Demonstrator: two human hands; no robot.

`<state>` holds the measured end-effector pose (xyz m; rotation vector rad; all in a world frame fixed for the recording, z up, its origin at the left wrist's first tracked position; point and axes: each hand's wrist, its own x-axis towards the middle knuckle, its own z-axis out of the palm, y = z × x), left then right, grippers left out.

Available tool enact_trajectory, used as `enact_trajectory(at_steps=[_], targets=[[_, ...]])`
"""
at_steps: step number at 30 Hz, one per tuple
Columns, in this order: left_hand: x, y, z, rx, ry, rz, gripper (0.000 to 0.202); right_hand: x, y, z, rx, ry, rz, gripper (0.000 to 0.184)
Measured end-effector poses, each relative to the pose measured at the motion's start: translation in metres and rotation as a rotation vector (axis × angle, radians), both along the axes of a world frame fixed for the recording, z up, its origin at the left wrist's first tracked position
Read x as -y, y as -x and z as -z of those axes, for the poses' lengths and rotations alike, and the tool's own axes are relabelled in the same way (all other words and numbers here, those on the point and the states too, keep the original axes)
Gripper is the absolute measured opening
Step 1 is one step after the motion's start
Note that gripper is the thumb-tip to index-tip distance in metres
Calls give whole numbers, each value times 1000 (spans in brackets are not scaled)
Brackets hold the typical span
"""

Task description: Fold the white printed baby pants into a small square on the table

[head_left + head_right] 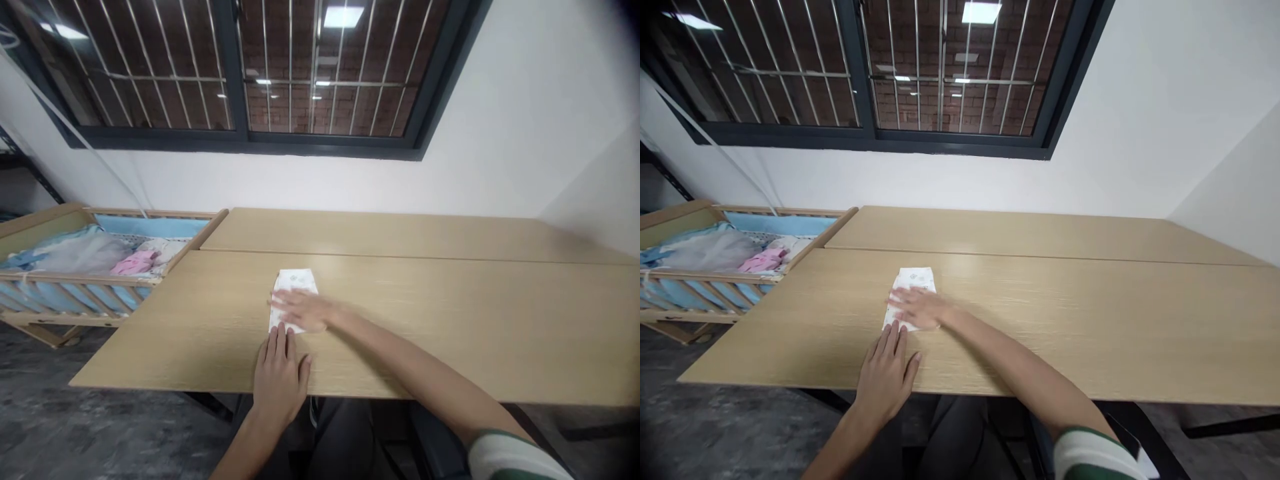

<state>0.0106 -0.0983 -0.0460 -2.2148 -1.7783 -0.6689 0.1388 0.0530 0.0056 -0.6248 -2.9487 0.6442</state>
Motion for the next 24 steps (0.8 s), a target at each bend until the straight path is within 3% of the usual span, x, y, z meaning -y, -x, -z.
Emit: enact_trajectory(at_steps=[5, 9, 12, 15, 19, 23, 24], targets=[[0, -1, -6, 29, 16, -15, 51, -77, -8, 9, 57, -143, 208, 62], [-5, 6, -5, 0, 53, 7, 43, -94, -10, 13, 48, -229, 238, 63], [-17, 24, -6, -21, 103, 67, 38, -79, -10, 11, -33, -355, 280, 61], [-33, 50, -12, 20, 169, 215, 35, -47, -17, 0, -174, -411, 377, 54], [-54, 80, -24, 44, 162, 368, 22, 4, -42, -23, -190, -187, 389, 51], [-72, 85, -36, 217, 230, 474, 23, 31, -64, -33, -32, -14, 265, 85], [-77, 84, -40, 291, 269, 473, 24, 33, -67, -33, -20, 4, 260, 86]])
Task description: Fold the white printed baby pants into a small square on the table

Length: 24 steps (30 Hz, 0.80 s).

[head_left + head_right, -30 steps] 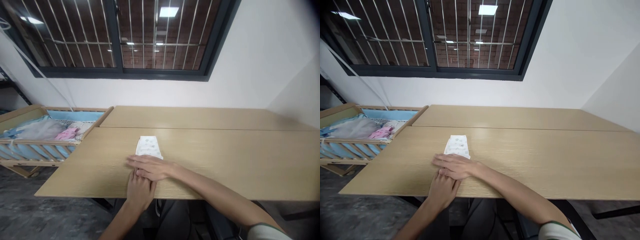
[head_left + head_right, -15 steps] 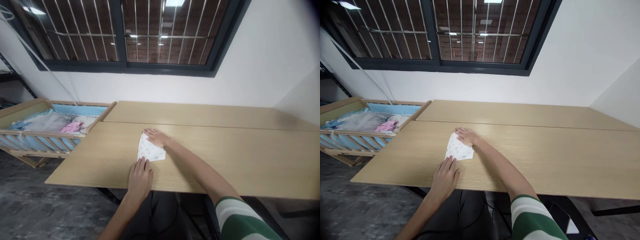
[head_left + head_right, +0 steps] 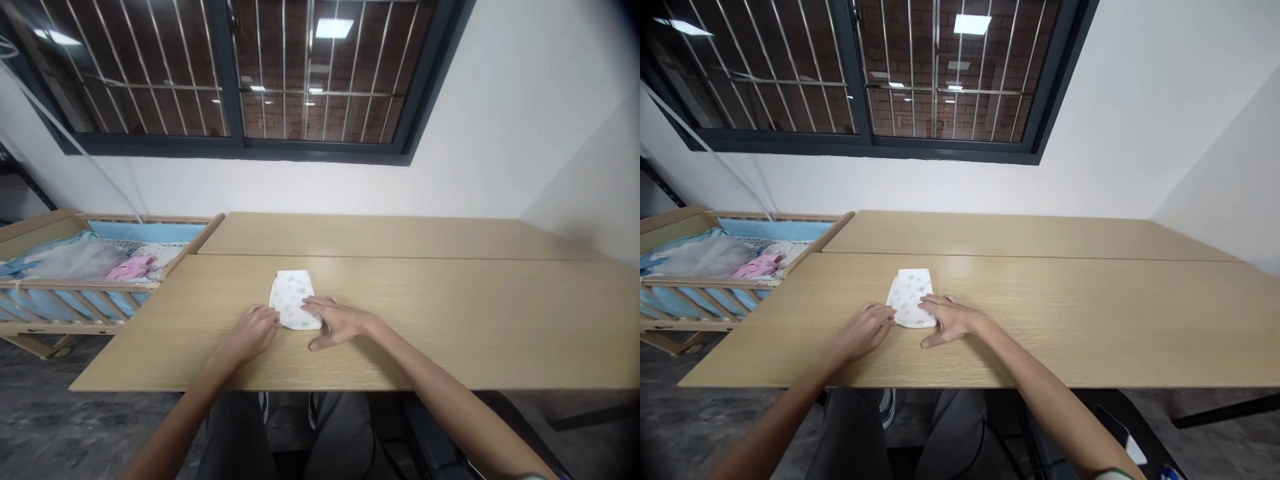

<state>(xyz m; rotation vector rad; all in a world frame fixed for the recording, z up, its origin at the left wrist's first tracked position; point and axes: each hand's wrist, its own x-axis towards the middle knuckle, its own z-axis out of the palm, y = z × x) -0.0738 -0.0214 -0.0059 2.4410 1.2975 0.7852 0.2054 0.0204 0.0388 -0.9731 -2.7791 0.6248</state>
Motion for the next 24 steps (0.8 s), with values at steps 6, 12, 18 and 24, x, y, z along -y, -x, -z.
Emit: enact_trajectory(at_steps=[6, 12, 18, 24], targets=[[-45, -1, -15, 234, 146, -99, 38, -31, 6, 10, -178, 70, 171, 36], [-84, -7, -3, 364, 180, -137, 48, -81, 11, 24, -327, 76, 431, 24], [-109, -18, 13, 289, 138, -321, 62, -102, 23, 41, -350, 39, 629, 17], [-109, -21, 28, 152, 59, -392, 35, -96, 32, 59, -504, -46, 830, 28]])
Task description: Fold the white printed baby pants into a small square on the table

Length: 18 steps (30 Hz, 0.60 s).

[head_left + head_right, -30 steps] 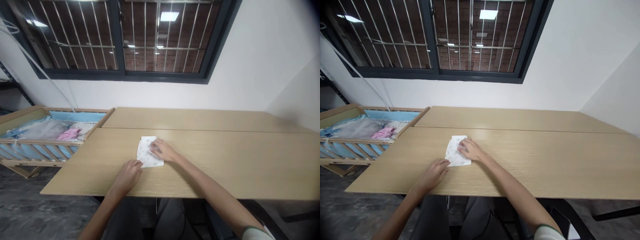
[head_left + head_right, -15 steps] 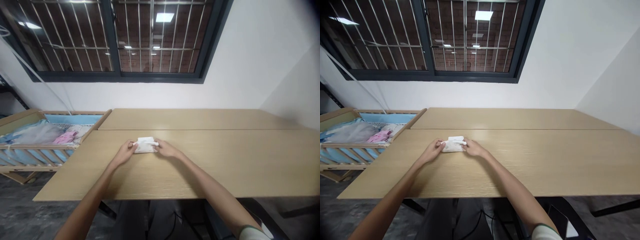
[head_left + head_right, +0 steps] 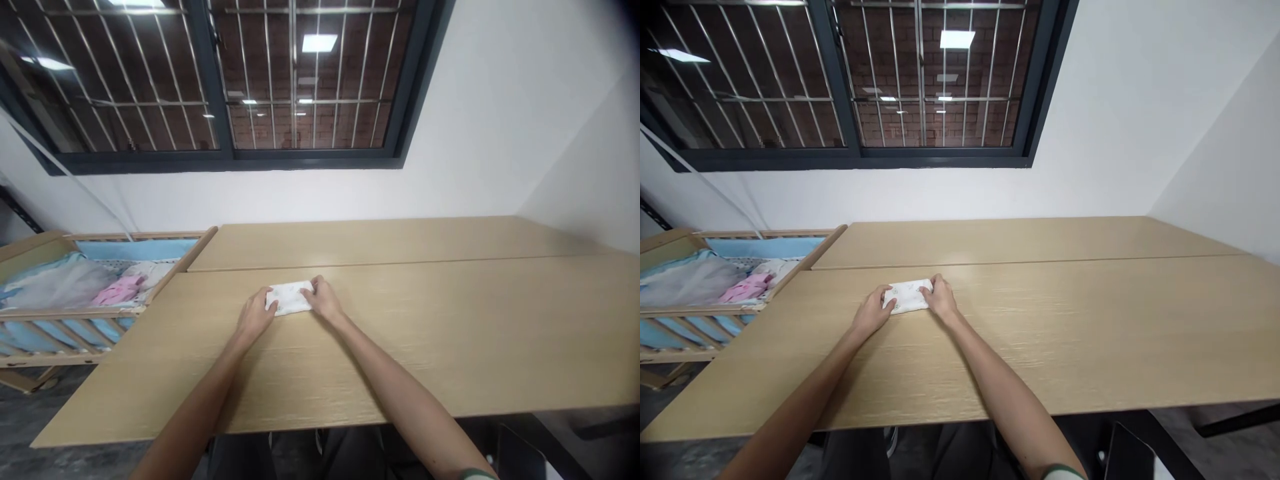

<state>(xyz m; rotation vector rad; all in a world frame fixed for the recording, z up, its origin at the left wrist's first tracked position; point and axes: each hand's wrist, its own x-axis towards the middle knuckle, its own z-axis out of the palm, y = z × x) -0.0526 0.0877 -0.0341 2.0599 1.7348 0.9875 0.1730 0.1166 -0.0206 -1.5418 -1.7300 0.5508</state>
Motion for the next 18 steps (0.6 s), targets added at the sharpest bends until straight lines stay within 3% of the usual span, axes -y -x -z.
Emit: enact_trajectory(at_steps=[4, 6, 8, 10, 12, 18], targets=[[8, -7, -3, -51, -77, -56, 42, 13, 4, -4, 98, -222, 20, 40], [14, -15, -7, -66, -146, -42, 52, 20, 9, -7, 210, -375, -111, 44], [21, -25, -9, -107, -232, 86, 60, 25, 16, -6, 317, -440, -322, 46], [25, -34, -8, -175, -264, 236, 67, 28, 24, -1, 397, -423, -495, 49], [28, -40, -3, -240, -197, 292, 72, 29, 29, 5, 468, -378, -571, 53], [24, -30, 11, -303, -48, 205, 77, 30, 30, 8, 585, -300, -557, 59]])
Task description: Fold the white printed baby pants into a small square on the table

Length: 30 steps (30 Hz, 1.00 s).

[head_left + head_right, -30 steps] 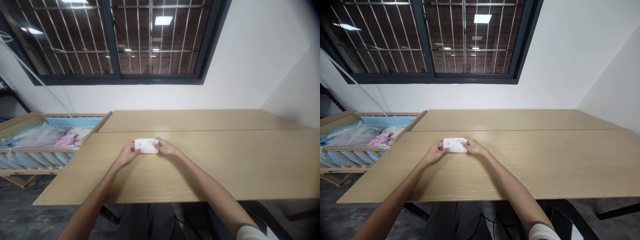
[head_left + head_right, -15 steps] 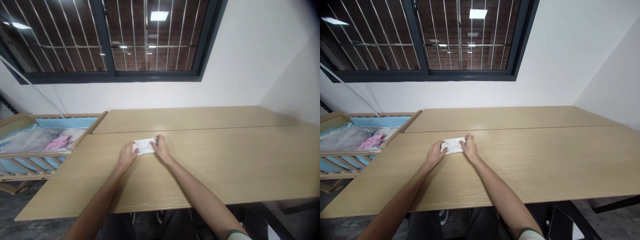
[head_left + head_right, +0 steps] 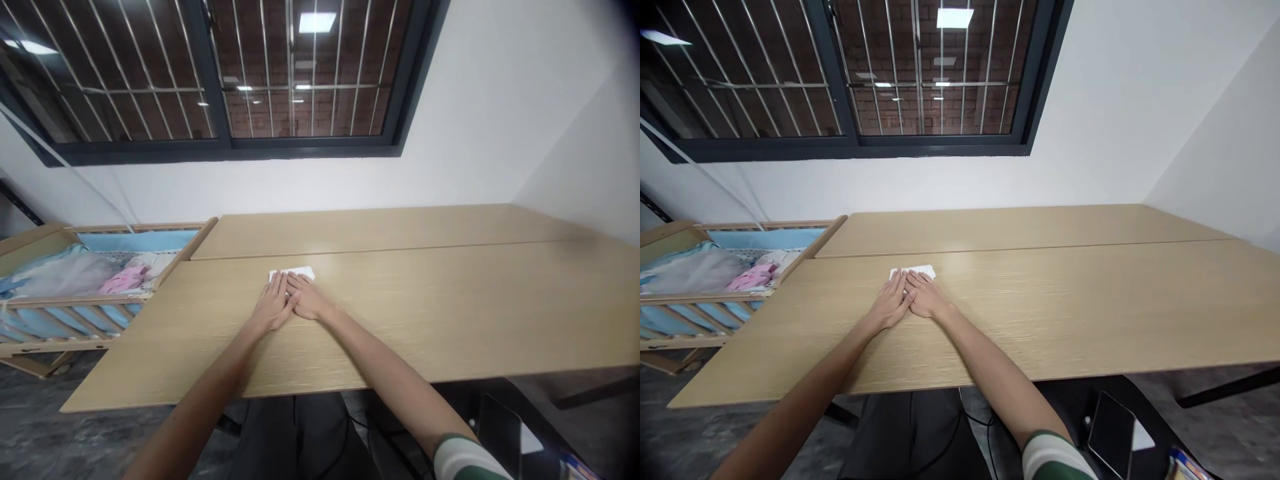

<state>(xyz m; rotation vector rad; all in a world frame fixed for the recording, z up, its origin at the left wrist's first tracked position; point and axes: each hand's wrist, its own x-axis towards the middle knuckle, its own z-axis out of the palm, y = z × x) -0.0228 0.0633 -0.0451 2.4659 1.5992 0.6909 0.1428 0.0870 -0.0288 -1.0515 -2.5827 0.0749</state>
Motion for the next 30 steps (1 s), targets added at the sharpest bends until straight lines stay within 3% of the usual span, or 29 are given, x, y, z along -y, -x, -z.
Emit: enact_trajectory(at_steps=[5, 12, 15, 21, 23, 26, 30], targets=[[-1, 12, 3, -34, 35, -45, 78, 1, -15, -5, -14, 33, 19, 60], [-1, 15, 2, -27, 48, -66, 81, -3, -43, -9, -88, 173, 89, 75], [-3, 16, -1, -5, 47, -79, 81, -7, -42, -10, -100, 198, 104, 73], [-4, 15, -9, 79, 1, -108, 64, -12, -33, -12, -234, 106, 144, 61], [-3, 16, -14, 122, -30, -112, 48, -11, -31, -14, -364, 125, 161, 57], [0, 18, -20, 205, -78, -133, 31, -8, -29, -18, -768, 310, 199, 56], [4, 17, -22, 347, -67, -136, 35, -4, -24, -27, -1234, 581, 271, 64]])
